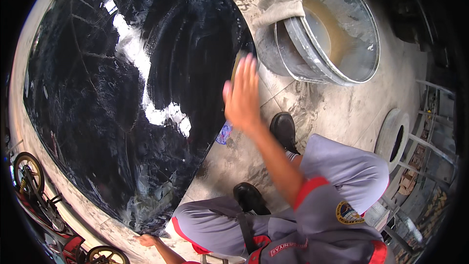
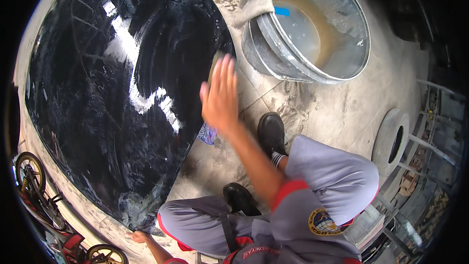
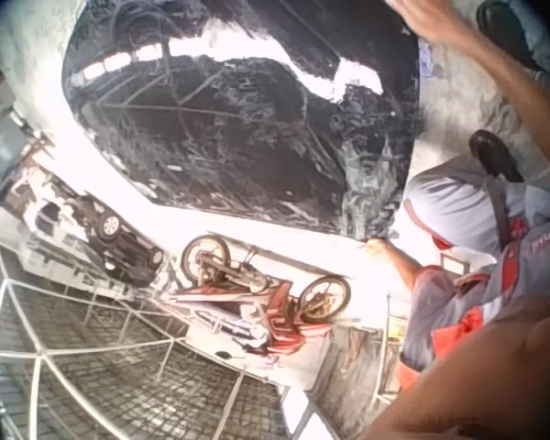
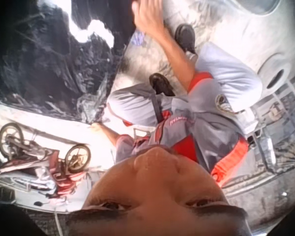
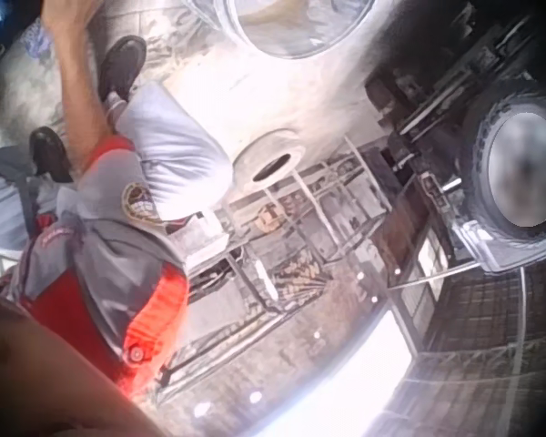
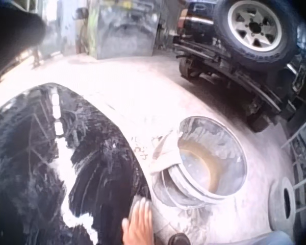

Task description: The person sands a black car hood by hand using sandpaper and water from a bucket, moving the sandpaper across the surface in circular and sweeping motions.

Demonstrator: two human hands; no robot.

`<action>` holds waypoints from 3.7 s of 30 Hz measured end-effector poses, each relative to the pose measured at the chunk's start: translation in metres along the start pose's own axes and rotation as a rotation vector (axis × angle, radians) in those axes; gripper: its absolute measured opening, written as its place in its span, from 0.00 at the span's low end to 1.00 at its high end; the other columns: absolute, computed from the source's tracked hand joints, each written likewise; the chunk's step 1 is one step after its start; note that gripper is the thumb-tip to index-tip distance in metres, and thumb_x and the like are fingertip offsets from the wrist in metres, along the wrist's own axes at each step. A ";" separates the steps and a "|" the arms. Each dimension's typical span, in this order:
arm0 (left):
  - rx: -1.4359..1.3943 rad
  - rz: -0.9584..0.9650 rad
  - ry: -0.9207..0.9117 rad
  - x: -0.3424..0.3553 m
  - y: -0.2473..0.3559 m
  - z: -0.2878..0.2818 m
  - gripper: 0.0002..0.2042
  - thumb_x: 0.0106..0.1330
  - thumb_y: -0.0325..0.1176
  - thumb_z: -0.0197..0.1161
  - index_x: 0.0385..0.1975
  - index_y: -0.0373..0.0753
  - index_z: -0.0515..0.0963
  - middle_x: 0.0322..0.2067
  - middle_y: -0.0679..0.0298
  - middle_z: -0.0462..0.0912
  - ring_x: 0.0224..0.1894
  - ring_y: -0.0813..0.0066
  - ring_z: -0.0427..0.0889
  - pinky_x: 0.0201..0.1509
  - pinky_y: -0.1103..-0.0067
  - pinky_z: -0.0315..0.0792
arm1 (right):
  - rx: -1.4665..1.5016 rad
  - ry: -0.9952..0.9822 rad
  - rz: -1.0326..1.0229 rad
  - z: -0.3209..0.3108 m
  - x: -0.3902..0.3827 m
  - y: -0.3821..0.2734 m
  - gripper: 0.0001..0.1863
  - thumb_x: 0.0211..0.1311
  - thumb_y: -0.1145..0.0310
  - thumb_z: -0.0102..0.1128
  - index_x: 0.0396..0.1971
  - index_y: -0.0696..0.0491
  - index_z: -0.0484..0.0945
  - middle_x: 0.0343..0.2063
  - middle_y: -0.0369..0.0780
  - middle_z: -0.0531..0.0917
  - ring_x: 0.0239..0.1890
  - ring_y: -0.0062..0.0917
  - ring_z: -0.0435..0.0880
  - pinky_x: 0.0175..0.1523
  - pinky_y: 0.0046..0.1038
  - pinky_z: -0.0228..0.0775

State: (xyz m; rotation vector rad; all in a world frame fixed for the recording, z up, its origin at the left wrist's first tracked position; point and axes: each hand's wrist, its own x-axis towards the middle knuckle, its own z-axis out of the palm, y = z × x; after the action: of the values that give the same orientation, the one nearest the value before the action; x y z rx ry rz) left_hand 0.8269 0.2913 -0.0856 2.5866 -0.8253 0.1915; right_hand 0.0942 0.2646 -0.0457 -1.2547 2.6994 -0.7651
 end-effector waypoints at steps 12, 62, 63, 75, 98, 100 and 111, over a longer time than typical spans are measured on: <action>0.137 0.100 0.029 0.006 -0.003 -0.009 0.37 0.78 0.60 0.43 0.27 0.26 0.81 0.26 0.37 0.81 0.32 0.33 0.80 0.42 0.44 0.71 | 0.048 -0.086 -0.025 0.005 -0.037 -0.008 0.38 0.78 0.60 0.42 0.75 0.72 0.44 0.77 0.63 0.43 0.80 0.57 0.41 0.80 0.52 0.38; -0.068 0.111 0.086 -0.005 0.001 -0.009 0.42 0.80 0.62 0.38 0.17 0.24 0.69 0.16 0.46 0.67 0.22 0.52 0.59 0.34 0.53 0.63 | 0.003 -0.238 -0.168 0.006 -0.090 -0.049 0.42 0.71 0.58 0.53 0.74 0.71 0.50 0.76 0.62 0.49 0.79 0.56 0.47 0.80 0.51 0.40; -0.061 0.094 0.079 -0.013 0.005 -0.006 0.42 0.80 0.62 0.38 0.16 0.24 0.69 0.16 0.46 0.67 0.22 0.53 0.59 0.34 0.53 0.63 | -0.028 -0.220 -0.208 0.001 -0.079 -0.047 0.42 0.71 0.58 0.53 0.74 0.71 0.50 0.76 0.62 0.49 0.79 0.56 0.47 0.80 0.51 0.40; -0.079 -0.001 0.043 -0.014 0.014 -0.013 0.44 0.78 0.66 0.39 0.13 0.25 0.66 0.16 0.44 0.68 0.24 0.49 0.59 0.37 0.51 0.65 | -0.145 -0.302 -0.406 -0.002 -0.059 -0.080 0.39 0.75 0.55 0.47 0.73 0.71 0.54 0.75 0.61 0.54 0.79 0.51 0.52 0.79 0.48 0.46; -0.070 0.034 -0.014 -0.028 0.021 -0.014 0.45 0.78 0.65 0.38 0.22 0.21 0.76 0.24 0.36 0.78 0.27 0.40 0.72 0.43 0.49 0.69 | -0.366 -0.316 -0.380 0.007 -0.061 -0.104 0.38 0.74 0.53 0.49 0.73 0.66 0.59 0.75 0.55 0.58 0.79 0.46 0.54 0.79 0.46 0.46; -0.017 0.097 0.009 -0.011 0.012 -0.018 0.45 0.77 0.66 0.37 0.24 0.20 0.78 0.27 0.35 0.80 0.29 0.36 0.75 0.45 0.48 0.70 | 0.018 -0.288 -0.493 0.007 -0.079 -0.097 0.39 0.72 0.52 0.51 0.72 0.66 0.60 0.75 0.58 0.58 0.78 0.46 0.54 0.79 0.45 0.45; 0.068 -0.048 -0.044 -0.007 0.020 -0.026 0.44 0.77 0.65 0.38 0.30 0.19 0.81 0.34 0.31 0.82 0.38 0.30 0.80 0.51 0.46 0.69 | -0.090 -0.245 -0.476 0.006 -0.069 -0.086 0.41 0.73 0.51 0.48 0.72 0.70 0.59 0.74 0.59 0.58 0.79 0.48 0.54 0.79 0.48 0.45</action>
State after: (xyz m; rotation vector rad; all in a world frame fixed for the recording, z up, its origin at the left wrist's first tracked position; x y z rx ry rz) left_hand 0.8094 0.2915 -0.0570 2.6802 -0.7838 0.1518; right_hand 0.2016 0.2665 -0.0210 -1.9077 2.2866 -0.4817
